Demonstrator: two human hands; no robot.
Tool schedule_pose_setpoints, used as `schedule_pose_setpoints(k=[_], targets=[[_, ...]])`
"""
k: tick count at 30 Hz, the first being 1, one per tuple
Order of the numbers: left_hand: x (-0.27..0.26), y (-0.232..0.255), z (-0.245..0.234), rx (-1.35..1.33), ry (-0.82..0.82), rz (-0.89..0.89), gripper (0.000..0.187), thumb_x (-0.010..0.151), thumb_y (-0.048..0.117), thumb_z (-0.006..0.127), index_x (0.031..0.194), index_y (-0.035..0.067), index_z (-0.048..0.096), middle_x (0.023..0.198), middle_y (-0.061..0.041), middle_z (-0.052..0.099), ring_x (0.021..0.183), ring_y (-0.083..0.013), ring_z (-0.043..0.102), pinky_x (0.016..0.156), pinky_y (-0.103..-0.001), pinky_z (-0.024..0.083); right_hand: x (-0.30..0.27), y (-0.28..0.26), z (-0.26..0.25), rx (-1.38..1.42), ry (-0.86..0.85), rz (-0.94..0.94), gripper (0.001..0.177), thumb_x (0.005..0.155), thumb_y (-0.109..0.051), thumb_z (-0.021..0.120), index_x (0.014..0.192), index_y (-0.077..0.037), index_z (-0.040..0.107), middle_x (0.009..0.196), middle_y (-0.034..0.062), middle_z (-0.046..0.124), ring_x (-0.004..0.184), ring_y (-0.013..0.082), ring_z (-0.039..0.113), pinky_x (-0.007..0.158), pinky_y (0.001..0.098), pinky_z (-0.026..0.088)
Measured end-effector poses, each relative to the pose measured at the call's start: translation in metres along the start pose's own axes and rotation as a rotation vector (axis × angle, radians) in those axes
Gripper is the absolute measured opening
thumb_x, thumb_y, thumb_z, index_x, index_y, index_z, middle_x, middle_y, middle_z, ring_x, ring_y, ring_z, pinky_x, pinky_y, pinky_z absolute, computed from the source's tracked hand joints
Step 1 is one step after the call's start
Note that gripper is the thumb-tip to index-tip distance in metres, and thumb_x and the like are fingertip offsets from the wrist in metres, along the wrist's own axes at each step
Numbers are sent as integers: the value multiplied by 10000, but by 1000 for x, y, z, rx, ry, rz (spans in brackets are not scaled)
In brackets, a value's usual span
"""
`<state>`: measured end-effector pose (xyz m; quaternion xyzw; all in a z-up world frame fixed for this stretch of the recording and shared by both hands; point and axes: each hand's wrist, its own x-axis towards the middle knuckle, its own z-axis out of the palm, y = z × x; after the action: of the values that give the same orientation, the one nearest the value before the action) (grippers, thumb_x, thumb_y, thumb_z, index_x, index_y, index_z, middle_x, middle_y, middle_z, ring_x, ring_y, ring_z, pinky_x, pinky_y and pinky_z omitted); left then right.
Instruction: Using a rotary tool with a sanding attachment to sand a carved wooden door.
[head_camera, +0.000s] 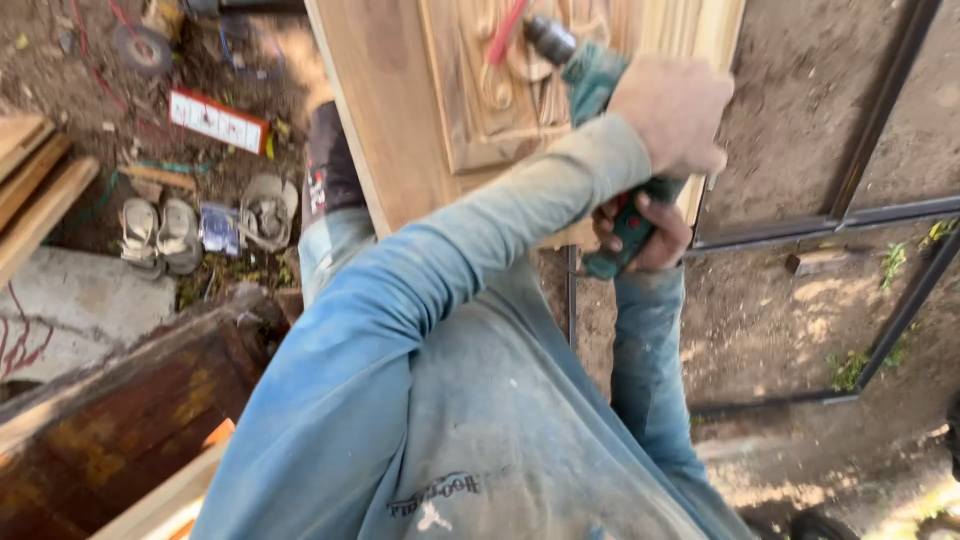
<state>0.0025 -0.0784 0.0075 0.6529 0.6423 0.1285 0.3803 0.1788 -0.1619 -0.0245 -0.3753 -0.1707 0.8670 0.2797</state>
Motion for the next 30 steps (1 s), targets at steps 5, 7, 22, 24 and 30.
schedule_pose_setpoints(k=[5, 7, 22, 24, 30], targets=[[-2, -8, -12, 42, -20, -88, 358, 756, 447, 769, 937, 139, 777, 876, -60, 744, 774, -232, 739, 723, -386, 592, 8, 0, -9, 22, 34, 94, 265, 951, -121, 607, 1161, 40, 580, 923, 172, 618, 737, 250, 608, 549, 300, 482], [1, -8, -14, -18, -129, -182, 455, 784, 540, 737, 965, 122, 729, 864, -63, 739, 707, -187, 754, 660, -358, 609, 17, -3, -22, -2, 10, 133, 227, 941, -76, 595, 1139, 34, 590, 880, 165, 615, 709, 245, 596, 539, 304, 472], [18, -7, -7, -4, -68, -244, 365, 726, 474, 719, 901, 159, 768, 882, -70, 752, 769, -232, 749, 727, -386, 597, 25, -24, -29, 113, 46, 319, 219, 894, -29, 574, 1095, 59, 576, 905, 141, 579, 754, 230, 535, 602, 319, 446], [29, -14, 6, 35, 11, -208, 380, 687, 473, 730, 905, 165, 778, 900, -80, 754, 777, -234, 746, 726, -386, 592, 24, -25, -23, 112, 43, 305, 215, 903, -30, 577, 1097, 63, 570, 907, 142, 576, 758, 228, 537, 603, 318, 449], [30, 5, -1, 20, 9, -150, 423, 654, 492, 764, 932, 174, 775, 921, -81, 759, 818, -260, 743, 734, -410, 584, 11, -11, -26, 56, 7, 118, 258, 912, -23, 585, 1159, 51, 568, 915, 154, 619, 773, 240, 597, 561, 313, 486]])
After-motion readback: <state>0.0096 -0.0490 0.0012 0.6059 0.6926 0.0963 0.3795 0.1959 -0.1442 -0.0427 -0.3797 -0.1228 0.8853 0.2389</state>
